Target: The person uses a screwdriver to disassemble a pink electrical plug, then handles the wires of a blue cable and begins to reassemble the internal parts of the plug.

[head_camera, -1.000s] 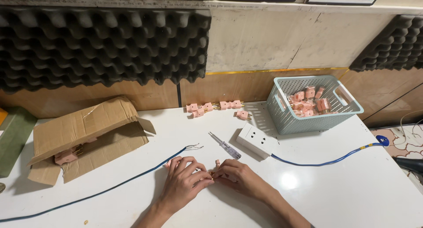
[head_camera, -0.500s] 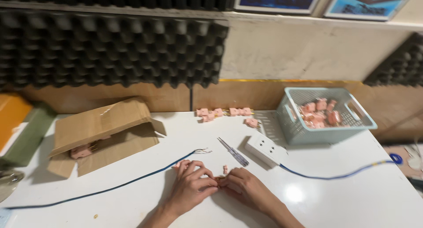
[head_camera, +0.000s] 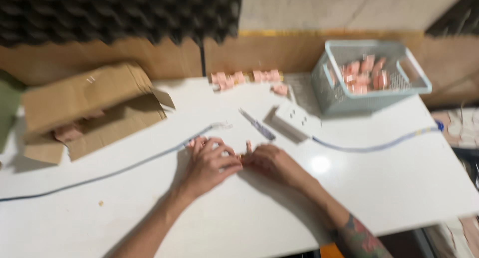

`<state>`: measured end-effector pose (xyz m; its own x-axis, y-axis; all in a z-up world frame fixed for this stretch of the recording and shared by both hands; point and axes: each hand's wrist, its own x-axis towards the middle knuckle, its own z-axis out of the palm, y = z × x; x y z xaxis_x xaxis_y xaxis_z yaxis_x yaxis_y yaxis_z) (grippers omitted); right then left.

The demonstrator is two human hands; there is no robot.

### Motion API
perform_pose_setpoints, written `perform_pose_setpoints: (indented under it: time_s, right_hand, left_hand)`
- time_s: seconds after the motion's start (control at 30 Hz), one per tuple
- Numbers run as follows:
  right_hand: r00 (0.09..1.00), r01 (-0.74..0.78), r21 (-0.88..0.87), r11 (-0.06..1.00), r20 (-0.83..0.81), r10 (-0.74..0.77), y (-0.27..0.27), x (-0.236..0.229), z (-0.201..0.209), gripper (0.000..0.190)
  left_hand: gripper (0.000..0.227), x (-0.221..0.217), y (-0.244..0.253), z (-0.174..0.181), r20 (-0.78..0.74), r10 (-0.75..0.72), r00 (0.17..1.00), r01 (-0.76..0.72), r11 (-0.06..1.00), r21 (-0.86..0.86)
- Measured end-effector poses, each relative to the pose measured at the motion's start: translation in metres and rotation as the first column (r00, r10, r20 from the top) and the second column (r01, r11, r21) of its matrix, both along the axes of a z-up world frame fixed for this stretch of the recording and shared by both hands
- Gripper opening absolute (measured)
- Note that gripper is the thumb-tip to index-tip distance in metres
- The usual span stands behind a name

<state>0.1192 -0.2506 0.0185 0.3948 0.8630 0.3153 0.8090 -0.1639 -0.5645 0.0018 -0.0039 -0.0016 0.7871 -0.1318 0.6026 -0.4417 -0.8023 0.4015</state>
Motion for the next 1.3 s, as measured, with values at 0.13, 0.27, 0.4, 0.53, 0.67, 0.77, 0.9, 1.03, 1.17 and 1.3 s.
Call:
perform_pose_setpoints:
  time_s: [0.13, 0.27, 0.4, 0.53, 0.67, 0.77, 0.9, 1.03, 1.17, 1.3]
  right_hand:
    - [0.998, 0.042, -0.121, 0.992, 0.045, -0.037, 0.005, -0.005, 0.009, 0.013]
    - [0.997, 0.029, -0.155, 0.987, 0.074, -0.018, 0.005, -0.01, 0.009, 0.014]
    - [0.999, 0.046, -0.129, 0.991, 0.018, -0.044, 0.007, -0.007, 0.008, 0.015]
    - [0.999, 0.033, -0.082, 0.996, 0.016, -0.032, 0.007, -0.008, 0.008, 0.015]
    - [0.998, 0.058, -0.058, 0.997, 0.04, -0.056, 0.004, -0.002, -0.004, 0.016]
    - [0.997, 0.063, -0.061, 0.996, 0.036, -0.061, 0.006, -0.002, -0.007, 0.016]
    - [0.997, 0.065, -0.033, 0.997, 0.039, -0.064, 0.008, -0.004, -0.004, 0.016]
    - [0.997, 0.057, -0.038, 0.998, 0.046, -0.055, 0.009, -0.006, -0.008, 0.017]
    - [0.996, 0.076, -0.059, 0.995, 0.056, -0.072, 0.006, -0.004, -0.017, 0.015]
    - [0.996, 0.048, -0.067, 0.997, 0.08, -0.043, 0.005, -0.005, -0.002, 0.015]
  left_hand:
    - [0.016, 0.001, 0.0, -0.004, -0.128, 0.021, 0.992, -0.016, 0.999, 0.046]
    - [0.016, -0.004, -0.002, -0.004, -0.203, 0.016, 0.979, -0.006, 0.999, 0.047]
    - [0.018, -0.004, -0.001, -0.001, -0.253, 0.014, 0.967, -0.001, 0.999, 0.05]
    - [0.018, -0.004, 0.001, 0.005, -0.252, -0.002, 0.968, 0.014, 0.999, 0.044]
    - [0.019, -0.002, -0.001, 0.007, -0.225, 0.013, 0.974, -0.007, 1.0, 0.028]
    - [0.018, -0.003, 0.0, 0.01, -0.209, 0.025, 0.978, -0.019, 0.999, 0.031]
    - [0.017, -0.006, 0.004, 0.024, -0.219, 0.004, 0.976, -0.007, 1.0, -0.012]
    - [0.016, -0.006, 0.005, 0.023, -0.241, -0.005, 0.97, -0.006, 0.999, -0.044]
    - [0.018, -0.006, 0.004, 0.024, -0.241, -0.001, 0.971, -0.01, 0.999, -0.045]
    - [0.017, -0.002, 0.004, 0.003, -0.203, 0.011, 0.979, -0.016, 1.0, -0.022]
